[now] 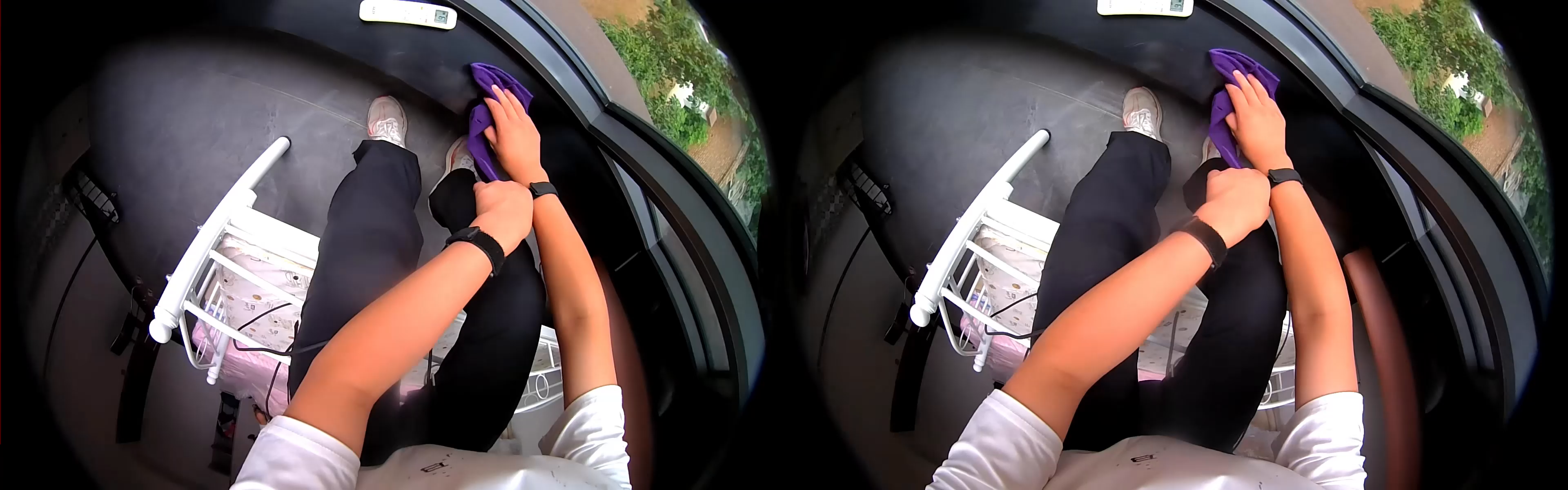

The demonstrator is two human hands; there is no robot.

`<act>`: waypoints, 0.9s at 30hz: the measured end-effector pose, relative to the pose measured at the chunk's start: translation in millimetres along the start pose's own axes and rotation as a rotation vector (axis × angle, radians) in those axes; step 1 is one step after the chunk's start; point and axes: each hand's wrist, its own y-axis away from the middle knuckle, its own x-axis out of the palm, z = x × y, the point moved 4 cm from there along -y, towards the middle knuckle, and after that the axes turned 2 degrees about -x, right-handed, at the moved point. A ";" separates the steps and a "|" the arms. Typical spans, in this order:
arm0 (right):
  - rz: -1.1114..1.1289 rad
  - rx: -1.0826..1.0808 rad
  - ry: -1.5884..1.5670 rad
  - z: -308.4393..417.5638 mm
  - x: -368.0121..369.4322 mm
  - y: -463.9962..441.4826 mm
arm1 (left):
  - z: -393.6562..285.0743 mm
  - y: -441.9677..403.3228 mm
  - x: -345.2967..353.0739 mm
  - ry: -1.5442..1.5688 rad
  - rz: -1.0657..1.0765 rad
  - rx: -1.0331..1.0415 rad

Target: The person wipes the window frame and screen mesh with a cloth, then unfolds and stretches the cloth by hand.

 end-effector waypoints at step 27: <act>0.137 0.167 0.144 -25.1 13.9 -52.0 | -26.4 -10.6 -44.9 -0.233 0.084 -0.060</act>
